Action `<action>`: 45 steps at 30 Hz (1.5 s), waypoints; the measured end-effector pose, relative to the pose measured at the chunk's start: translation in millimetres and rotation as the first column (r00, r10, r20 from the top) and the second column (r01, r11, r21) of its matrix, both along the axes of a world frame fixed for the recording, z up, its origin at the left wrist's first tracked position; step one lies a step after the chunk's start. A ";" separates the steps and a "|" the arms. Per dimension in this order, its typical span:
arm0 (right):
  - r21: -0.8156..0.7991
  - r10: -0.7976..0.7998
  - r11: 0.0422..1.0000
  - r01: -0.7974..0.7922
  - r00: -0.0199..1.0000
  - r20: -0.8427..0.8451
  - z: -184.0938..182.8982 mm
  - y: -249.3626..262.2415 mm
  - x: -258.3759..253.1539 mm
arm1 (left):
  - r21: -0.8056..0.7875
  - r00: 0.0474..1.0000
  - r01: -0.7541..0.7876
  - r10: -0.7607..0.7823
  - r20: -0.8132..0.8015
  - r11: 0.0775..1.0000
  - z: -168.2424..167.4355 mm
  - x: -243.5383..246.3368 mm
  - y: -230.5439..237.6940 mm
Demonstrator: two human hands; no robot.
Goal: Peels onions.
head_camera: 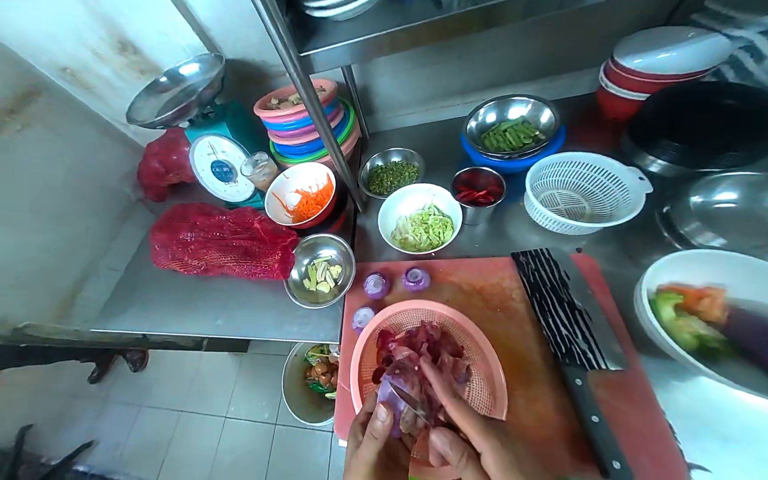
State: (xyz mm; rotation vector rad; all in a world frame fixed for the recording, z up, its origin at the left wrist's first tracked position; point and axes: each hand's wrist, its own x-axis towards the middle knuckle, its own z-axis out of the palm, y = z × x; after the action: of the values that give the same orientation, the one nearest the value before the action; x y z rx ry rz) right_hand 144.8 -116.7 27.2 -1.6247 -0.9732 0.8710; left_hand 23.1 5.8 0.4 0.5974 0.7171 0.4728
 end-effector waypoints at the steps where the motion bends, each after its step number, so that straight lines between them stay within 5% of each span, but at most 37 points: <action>1: 0.014 -0.018 1.000 0.017 0.998 0.055 -2.1 1.1 -3.5 | -0.009 1.000 0.002 -0.002 0.014 1.000 1.0 -0.4 -1.0; 8: 0.019 -0.156 0.988 0.156 0.966 0.207 -21.6 10.4 -5.2 | -0.067 1.000 0.021 -0.021 -0.003 0.998 -5.3 -8.9 -3.5; 15: 0.032 -0.076 0.996 0.078 0.995 -0.071 -15.4 2.4 16.9 | -0.077 1.000 0.002 -0.003 -0.014 0.997 -1.9 -11.3 -1.1; 19: -0.008 0.048 0.999 -0.048 0.998 0.030 1.7 0.2 7.1 | -0.053 0.999 -0.020 0.018 -0.040 0.998 -0.6 -9.0 -2.8; 27: -0.010 -0.072 0.997 0.075 0.979 0.189 -16.4 3.9 0.1 | 0.145 0.995 0.010 0.005 -0.099 0.989 -5.3 -11.0 -3.4; 35: -0.296 -0.114 0.952 0.074 0.986 -0.120 -29.3 6.7 31.6 | -0.026 0.999 0.046 -0.045 0.021 0.999 -2.0 -13.9 3.3; 41: -0.198 -0.064 0.979 -0.051 0.842 -0.536 -20.7 3.5 42.5 | -0.199 1.000 0.023 -0.025 -0.008 0.980 8.6 -5.5 11.7; 45: -0.134 0.010 0.985 -0.112 0.805 -0.593 -14.2 -0.9 41.2 | -0.209 1.000 0.017 -0.022 -0.019 0.978 10.6 -1.4 12.1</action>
State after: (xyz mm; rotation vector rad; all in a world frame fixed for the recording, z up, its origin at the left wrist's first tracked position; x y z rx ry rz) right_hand 186.0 -117.6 13.0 -1.3168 -0.5173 1.4279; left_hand 21.7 17.9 11.0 0.4119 0.7699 0.3677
